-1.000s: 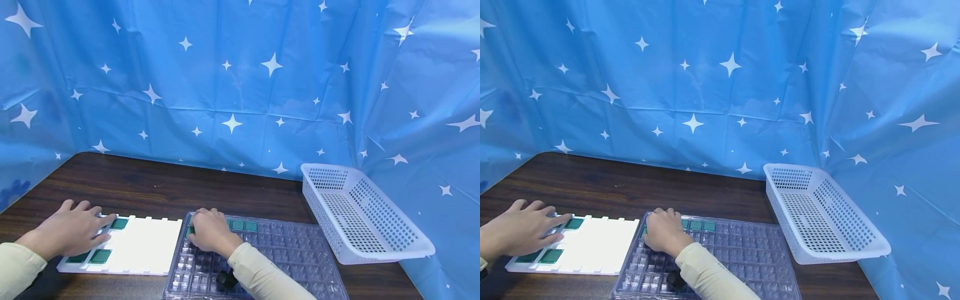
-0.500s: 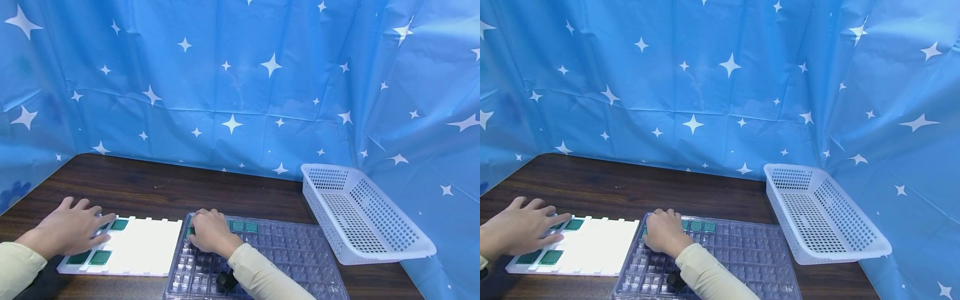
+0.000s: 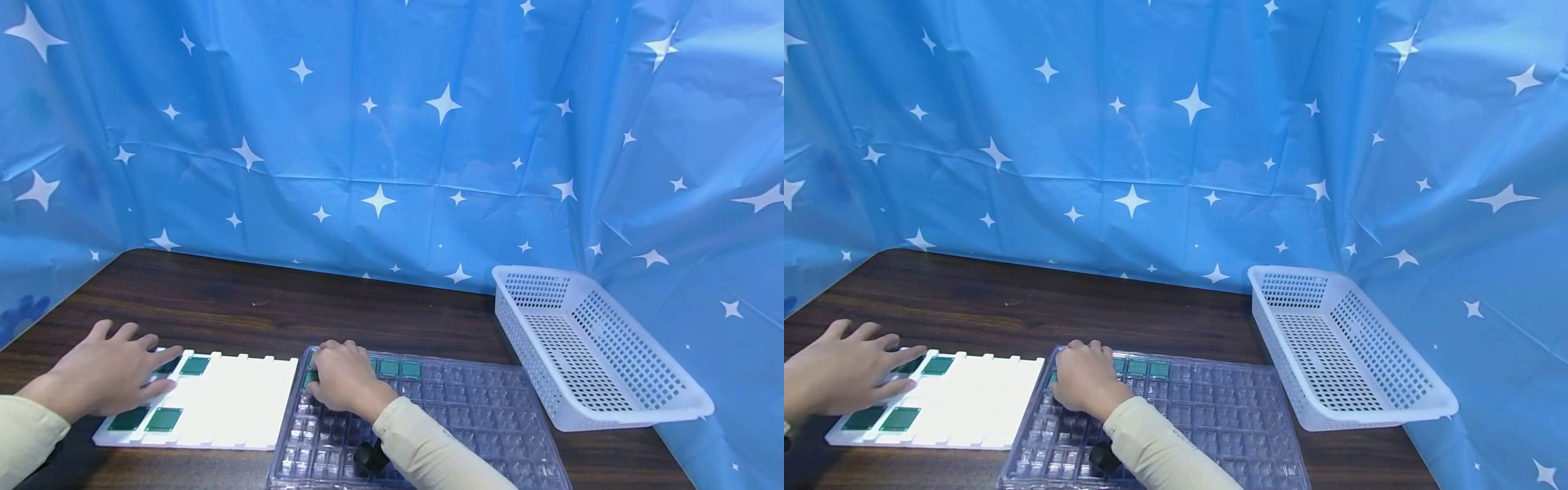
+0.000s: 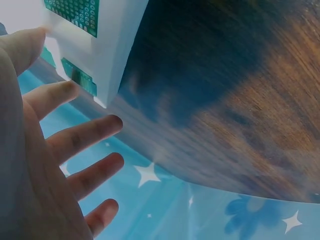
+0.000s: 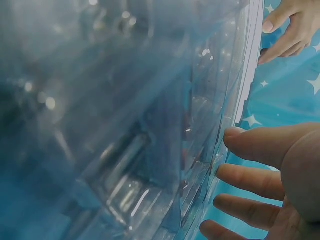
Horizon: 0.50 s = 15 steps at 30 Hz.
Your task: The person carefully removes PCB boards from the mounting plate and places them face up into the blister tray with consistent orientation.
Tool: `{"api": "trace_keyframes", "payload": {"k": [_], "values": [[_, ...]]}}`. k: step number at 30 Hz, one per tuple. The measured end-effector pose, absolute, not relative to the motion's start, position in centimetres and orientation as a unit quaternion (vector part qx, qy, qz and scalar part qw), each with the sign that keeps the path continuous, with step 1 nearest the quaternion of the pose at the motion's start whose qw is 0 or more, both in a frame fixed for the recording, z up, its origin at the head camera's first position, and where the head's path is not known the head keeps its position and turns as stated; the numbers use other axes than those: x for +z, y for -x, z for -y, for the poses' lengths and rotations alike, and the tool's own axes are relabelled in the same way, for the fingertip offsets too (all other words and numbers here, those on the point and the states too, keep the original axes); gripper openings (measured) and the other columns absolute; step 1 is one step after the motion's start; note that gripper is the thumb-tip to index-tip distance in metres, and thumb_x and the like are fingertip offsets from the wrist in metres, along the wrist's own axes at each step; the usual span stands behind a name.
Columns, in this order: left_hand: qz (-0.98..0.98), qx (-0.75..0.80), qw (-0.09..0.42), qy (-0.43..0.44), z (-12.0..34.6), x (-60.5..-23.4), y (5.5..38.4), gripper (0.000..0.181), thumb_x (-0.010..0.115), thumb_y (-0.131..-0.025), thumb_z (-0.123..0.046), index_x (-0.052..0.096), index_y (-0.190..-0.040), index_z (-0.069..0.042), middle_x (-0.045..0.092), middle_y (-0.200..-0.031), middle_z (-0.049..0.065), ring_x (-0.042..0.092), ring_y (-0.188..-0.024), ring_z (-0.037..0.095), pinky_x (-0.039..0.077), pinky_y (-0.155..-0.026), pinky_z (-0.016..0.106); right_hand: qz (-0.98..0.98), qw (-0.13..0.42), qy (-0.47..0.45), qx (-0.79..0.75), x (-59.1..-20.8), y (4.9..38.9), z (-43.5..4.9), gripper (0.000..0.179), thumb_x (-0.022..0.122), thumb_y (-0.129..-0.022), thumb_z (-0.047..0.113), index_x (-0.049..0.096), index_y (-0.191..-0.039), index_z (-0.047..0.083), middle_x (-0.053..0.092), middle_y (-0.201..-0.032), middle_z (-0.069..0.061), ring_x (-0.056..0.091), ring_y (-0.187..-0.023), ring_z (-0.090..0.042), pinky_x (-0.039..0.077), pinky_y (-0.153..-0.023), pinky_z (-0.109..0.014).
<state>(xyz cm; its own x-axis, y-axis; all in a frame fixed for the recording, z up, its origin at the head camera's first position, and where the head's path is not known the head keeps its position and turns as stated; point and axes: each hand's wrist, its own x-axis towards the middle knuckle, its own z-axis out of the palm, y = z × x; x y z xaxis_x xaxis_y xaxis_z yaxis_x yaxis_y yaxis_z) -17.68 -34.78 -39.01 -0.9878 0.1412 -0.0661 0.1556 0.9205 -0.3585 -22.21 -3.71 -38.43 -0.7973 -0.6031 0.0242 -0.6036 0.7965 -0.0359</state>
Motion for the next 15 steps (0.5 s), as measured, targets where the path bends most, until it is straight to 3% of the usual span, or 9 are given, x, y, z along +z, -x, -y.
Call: {"api": "trace_keyframes", "payload": {"k": [6,15], "values": [[-0.980,-0.183,0.011,-0.081,35.3,-39.0,17.5,0.066,0.056,-0.085,-0.066,0.065,-0.124,-0.013,0.067,-0.112,0.020,0.055,-0.109,0.051,0.034,-0.096,0.074,0.948,0.001,-0.316,0.020,-38.4,22.1,3.7,0.023,0.067,-0.092,0.038,0.073,-0.108,0.022,0.059,-0.138,0.004,0.057,-0.122,-0.021,0.047,-0.104,-0.038],[-0.976,-0.213,0.002,-0.055,36.6,-39.5,17.7,0.064,0.062,-0.082,-0.063,0.068,-0.119,-0.012,0.068,-0.110,0.020,0.055,-0.107,0.051,0.033,-0.096,0.074,0.947,0.008,-0.319,0.019,-38.4,22.2,3.8,0.019,0.068,-0.091,0.037,0.074,-0.100,0.022,0.060,-0.136,0.003,0.058,-0.119,-0.020,0.048,-0.101,-0.037]]}}
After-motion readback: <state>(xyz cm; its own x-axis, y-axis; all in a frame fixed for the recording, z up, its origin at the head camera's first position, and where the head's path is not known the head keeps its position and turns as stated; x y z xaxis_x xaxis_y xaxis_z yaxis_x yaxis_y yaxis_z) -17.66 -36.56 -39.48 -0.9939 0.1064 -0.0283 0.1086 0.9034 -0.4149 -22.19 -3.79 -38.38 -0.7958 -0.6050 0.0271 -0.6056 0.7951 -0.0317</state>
